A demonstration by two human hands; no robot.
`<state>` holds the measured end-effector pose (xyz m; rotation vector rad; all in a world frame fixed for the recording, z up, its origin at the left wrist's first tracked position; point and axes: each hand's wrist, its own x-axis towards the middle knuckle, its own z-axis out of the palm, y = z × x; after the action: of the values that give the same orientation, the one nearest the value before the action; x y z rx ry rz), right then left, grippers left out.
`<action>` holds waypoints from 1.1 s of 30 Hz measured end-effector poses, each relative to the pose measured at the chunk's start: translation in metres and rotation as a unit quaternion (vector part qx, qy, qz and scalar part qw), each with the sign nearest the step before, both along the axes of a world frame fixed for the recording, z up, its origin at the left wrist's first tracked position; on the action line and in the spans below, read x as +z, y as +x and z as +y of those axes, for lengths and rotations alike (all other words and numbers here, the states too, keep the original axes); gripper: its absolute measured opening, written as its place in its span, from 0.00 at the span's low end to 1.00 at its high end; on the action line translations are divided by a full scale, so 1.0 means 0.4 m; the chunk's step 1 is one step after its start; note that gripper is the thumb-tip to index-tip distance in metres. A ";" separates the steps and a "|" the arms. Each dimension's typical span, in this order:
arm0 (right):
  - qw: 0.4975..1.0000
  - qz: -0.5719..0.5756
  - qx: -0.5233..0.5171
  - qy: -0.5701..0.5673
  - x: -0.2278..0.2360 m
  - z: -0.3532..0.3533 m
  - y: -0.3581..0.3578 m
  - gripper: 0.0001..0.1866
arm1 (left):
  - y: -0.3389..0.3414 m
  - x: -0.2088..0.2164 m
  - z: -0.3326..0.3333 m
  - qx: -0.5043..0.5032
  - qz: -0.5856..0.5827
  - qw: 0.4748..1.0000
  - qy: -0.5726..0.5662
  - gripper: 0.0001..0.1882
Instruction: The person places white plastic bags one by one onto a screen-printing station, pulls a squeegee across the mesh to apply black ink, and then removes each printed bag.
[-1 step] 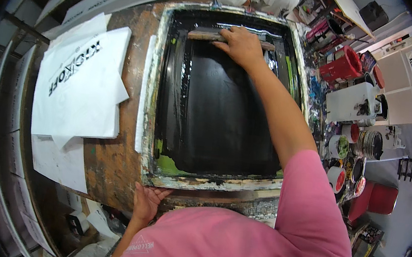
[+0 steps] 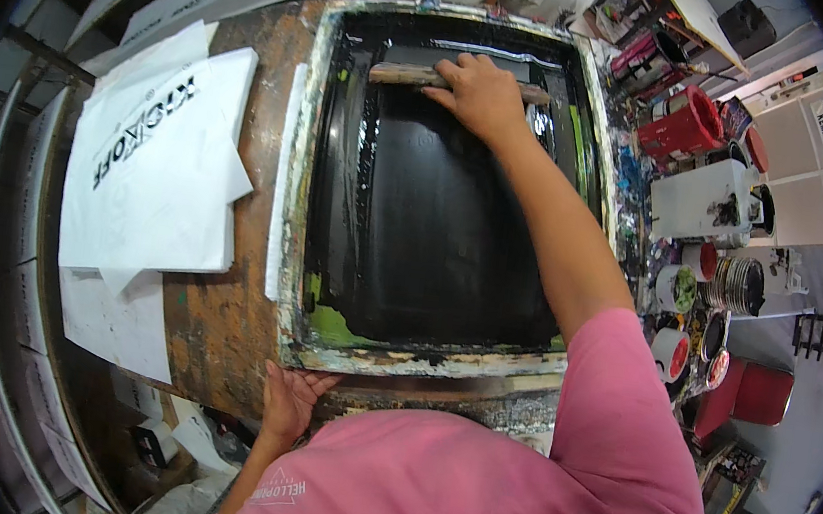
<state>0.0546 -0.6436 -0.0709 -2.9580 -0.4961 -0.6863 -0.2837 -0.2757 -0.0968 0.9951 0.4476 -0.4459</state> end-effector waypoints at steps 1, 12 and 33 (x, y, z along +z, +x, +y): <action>1.000 -0.001 -0.003 -0.004 0.005 0.016 -0.051 0.19 | -0.003 -0.001 0.000 -0.003 0.006 1.000 0.000 0.43; 0.985 0.151 0.016 0.076 0.104 0.119 -0.662 0.20 | 0.019 0.021 -0.014 -0.012 -0.027 0.999 -0.046 0.47; 0.990 -0.118 -0.030 0.069 0.353 0.162 -0.827 0.21 | 0.021 0.196 -0.043 0.000 -0.295 0.928 -0.228 0.41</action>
<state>-0.2763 -0.5789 0.0705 -2.7861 -0.3583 -1.0406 -0.2752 -0.2929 -0.0186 0.6276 -0.1984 -0.2139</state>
